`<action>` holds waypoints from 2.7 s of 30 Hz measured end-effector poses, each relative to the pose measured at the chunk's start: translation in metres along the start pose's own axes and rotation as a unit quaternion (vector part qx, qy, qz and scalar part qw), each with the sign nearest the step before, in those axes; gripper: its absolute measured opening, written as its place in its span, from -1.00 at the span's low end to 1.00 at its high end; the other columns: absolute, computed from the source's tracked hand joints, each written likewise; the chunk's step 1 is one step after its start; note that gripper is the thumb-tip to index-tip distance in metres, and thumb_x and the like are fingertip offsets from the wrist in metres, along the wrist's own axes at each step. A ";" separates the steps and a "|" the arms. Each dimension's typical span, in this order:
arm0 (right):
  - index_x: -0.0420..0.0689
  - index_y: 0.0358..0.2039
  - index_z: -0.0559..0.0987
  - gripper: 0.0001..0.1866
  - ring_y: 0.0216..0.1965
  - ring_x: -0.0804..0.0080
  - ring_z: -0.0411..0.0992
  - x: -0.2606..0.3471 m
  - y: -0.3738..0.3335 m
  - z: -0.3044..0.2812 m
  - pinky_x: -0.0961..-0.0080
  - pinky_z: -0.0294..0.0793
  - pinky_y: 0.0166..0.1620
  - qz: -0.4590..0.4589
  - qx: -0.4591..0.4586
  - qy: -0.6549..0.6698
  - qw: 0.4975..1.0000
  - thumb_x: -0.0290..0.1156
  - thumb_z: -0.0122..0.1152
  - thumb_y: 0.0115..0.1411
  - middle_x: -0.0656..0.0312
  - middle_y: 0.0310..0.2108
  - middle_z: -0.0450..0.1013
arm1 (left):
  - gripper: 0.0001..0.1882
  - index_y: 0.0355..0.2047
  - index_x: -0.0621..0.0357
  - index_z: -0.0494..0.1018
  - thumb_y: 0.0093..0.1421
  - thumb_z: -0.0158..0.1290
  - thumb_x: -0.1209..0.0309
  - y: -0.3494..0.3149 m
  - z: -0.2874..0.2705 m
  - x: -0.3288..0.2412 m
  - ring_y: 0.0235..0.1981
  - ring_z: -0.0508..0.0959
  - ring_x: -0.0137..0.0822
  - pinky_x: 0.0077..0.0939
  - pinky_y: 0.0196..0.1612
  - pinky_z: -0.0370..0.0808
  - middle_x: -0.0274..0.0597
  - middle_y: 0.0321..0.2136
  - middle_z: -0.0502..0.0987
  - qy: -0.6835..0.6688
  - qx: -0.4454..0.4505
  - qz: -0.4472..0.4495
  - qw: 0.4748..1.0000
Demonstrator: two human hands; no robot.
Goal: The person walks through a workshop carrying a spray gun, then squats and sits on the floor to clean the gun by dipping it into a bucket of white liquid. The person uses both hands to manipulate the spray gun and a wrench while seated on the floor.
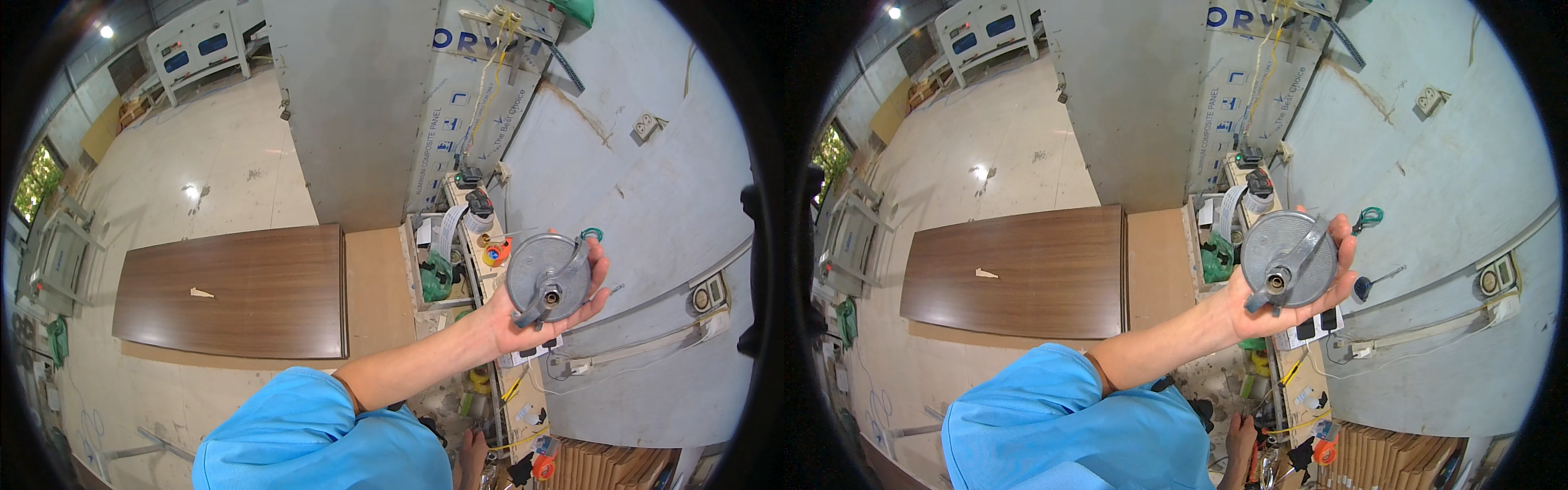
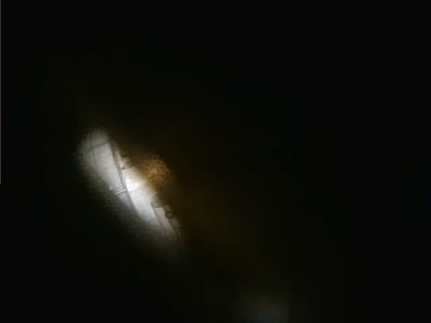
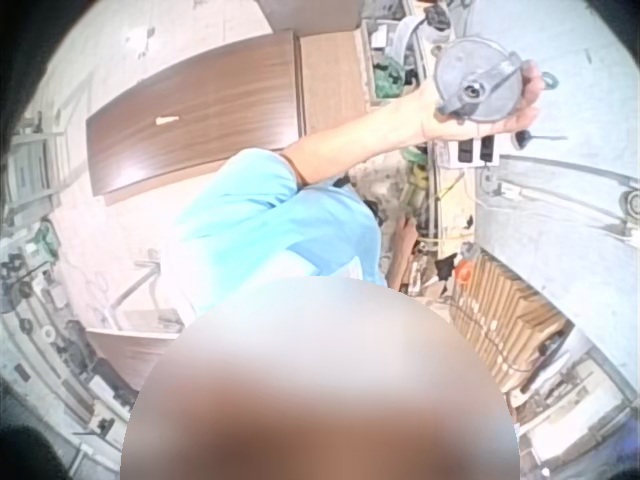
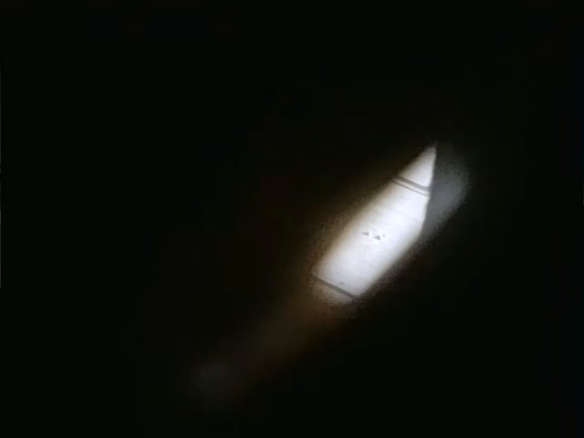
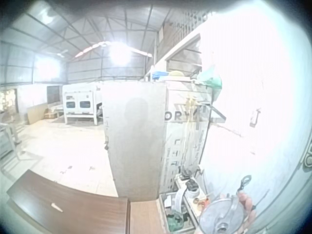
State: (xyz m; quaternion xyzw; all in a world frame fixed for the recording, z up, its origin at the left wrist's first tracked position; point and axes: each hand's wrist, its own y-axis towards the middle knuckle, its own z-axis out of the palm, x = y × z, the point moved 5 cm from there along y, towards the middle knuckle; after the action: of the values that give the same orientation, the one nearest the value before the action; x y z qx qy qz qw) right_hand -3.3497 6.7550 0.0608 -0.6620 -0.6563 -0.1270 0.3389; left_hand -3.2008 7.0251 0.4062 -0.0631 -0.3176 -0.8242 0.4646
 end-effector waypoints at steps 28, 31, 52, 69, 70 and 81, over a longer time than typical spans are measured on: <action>-0.04 -0.45 0.42 -0.75 -0.66 0.79 0.05 0.164 -0.011 -0.198 0.71 -0.03 -0.59 -0.109 -0.253 0.344 0.898 -0.28 0.13 0.38 0.50 -0.67 0.19 | -0.56 0.07 0.21 0.48 0.39 -0.02 0.12 -0.015 -0.008 -0.002 0.09 0.54 -0.17 -0.04 0.26 0.42 -0.20 -0.02 0.59 0.017 -0.002 0.021 1.000; -0.15 -0.38 0.47 -0.78 -0.60 0.76 0.08 0.199 -0.020 -0.220 0.72 -0.01 -0.52 -0.131 -0.266 0.347 0.890 -0.31 0.10 0.39 0.46 -0.61 0.22 | -0.57 0.06 0.21 0.49 0.39 -0.03 0.13 -0.018 -0.008 -0.003 0.10 0.53 -0.17 -0.05 0.26 0.41 -0.20 -0.02 0.58 0.021 0.009 0.026 0.999; -0.24 -0.41 0.40 -0.77 -0.38 0.61 0.16 0.202 -0.020 -0.207 0.60 0.22 -0.27 -0.121 -0.233 0.252 0.931 -0.41 0.17 0.34 0.38 -0.48 0.25 | -0.61 0.03 0.14 0.52 0.36 -0.01 0.16 -0.020 -0.001 -0.004 0.07 0.54 -0.18 -0.10 0.26 0.42 -0.21 -0.03 0.59 -0.007 0.015 0.049 0.999; -0.19 -0.15 0.57 -0.80 -0.44 0.73 0.22 0.135 -0.020 -0.178 0.70 0.24 -0.37 0.004 -0.247 0.278 0.928 -0.33 0.21 0.34 0.44 -0.49 0.31 | -0.61 0.08 0.00 0.51 0.44 -0.21 0.18 -0.119 -0.079 -0.099 -0.08 0.57 -0.03 -0.17 -0.14 0.58 -0.11 -0.05 0.58 0.258 -0.287 0.156 0.909; -0.19 -0.16 0.57 -0.79 -0.47 0.73 0.22 0.114 -0.022 -0.169 0.71 0.23 -0.39 0.046 -0.247 0.289 0.924 -0.30 0.21 0.35 0.45 -0.51 0.30 | -0.59 0.09 -0.01 0.50 0.44 -0.21 0.14 -0.146 -0.098 -0.117 -0.07 0.57 -0.04 -0.17 -0.17 0.58 -0.11 -0.02 0.57 0.282 -0.328 0.146 0.890; -0.20 -0.36 0.55 -0.77 -0.53 0.71 0.21 0.002 -0.044 -0.067 0.64 0.14 -0.47 0.154 -0.160 0.400 0.889 -0.28 0.26 0.28 0.46 -0.57 0.30 | -0.52 0.11 0.26 0.45 0.36 -0.07 0.15 -0.273 -0.206 -0.129 0.07 0.53 0.04 -0.10 0.03 0.54 0.07 0.08 0.51 0.218 -0.580 0.131 0.774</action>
State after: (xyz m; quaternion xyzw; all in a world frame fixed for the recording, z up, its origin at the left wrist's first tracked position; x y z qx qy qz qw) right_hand -3.3735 6.7112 0.1238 -0.6928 -0.3259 -0.4309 0.4776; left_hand -3.3092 7.0984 0.0649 -0.1804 0.3422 -0.7748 0.5000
